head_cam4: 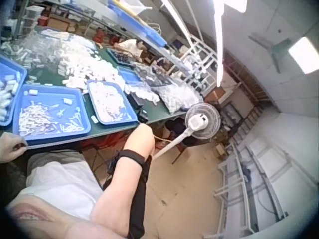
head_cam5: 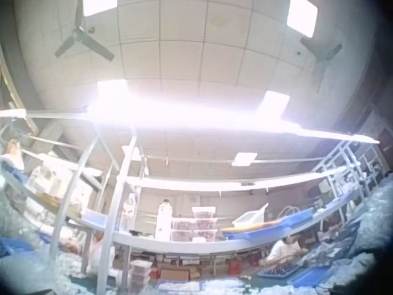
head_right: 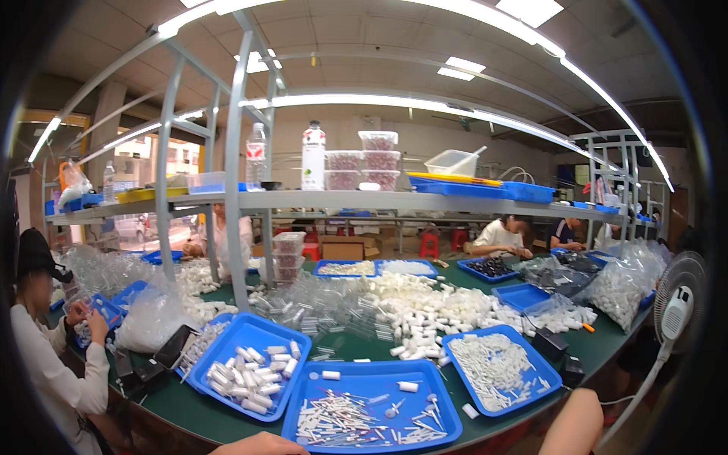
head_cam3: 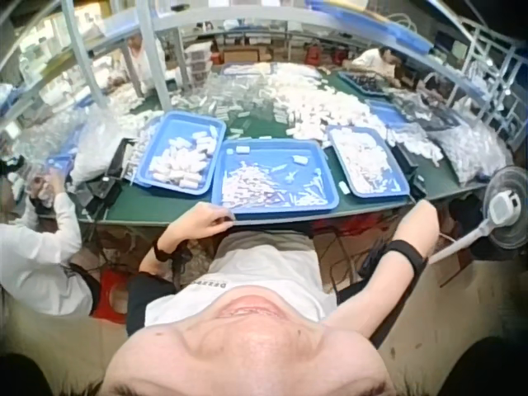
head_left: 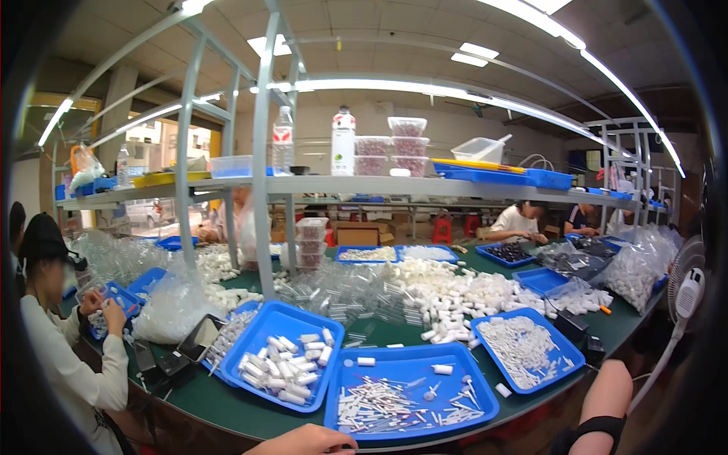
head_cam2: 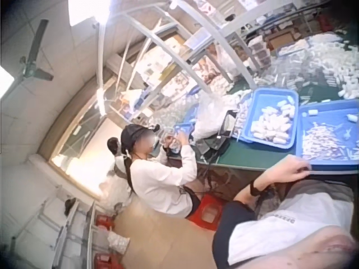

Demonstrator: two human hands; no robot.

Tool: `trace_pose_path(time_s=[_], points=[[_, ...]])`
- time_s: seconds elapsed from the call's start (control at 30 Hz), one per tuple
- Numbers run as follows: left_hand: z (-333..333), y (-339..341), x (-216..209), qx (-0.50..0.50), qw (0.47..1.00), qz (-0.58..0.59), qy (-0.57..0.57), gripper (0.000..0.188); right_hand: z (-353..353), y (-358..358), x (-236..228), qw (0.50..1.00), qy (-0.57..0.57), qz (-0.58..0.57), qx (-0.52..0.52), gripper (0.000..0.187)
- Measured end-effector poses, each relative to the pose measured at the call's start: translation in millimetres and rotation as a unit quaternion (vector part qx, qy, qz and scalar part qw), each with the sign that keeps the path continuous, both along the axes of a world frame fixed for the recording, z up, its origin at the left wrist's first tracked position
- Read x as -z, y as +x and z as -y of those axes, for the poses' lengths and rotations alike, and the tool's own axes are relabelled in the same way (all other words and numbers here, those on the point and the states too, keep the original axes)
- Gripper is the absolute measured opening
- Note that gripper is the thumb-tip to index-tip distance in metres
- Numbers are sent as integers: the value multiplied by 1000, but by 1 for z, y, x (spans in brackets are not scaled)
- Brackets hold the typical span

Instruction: The person assembles components by hand, inserting a heating element through a white plastic disc and then sliding a white cylindrical sleeve over them. They repeat this process with another disc and element before placing the finished assemblies onto a blue tray.

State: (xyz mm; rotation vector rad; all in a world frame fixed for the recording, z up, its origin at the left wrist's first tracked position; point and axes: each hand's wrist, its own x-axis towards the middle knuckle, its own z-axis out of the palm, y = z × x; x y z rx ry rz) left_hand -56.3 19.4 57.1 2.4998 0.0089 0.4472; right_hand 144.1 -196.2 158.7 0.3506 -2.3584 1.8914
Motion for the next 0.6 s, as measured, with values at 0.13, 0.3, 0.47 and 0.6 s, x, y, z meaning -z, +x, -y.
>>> trace_pose_path(time_s=[0.13,0.3,0.47,0.6], points=[[-17,14,5,5,1000,15,4,15,-11,12,10,998,-44,-44,17,33],[2,-1,6,-53,998,20,23,13,-3,24,33,998,-66,-18,-1,33],[4,17,-2,-72,997,7,20,16,15,56,62,991,-71,15,108,25],[4,22,-9,-68,996,-41,27,16,31,68,78,978,-24,30,206,17]])
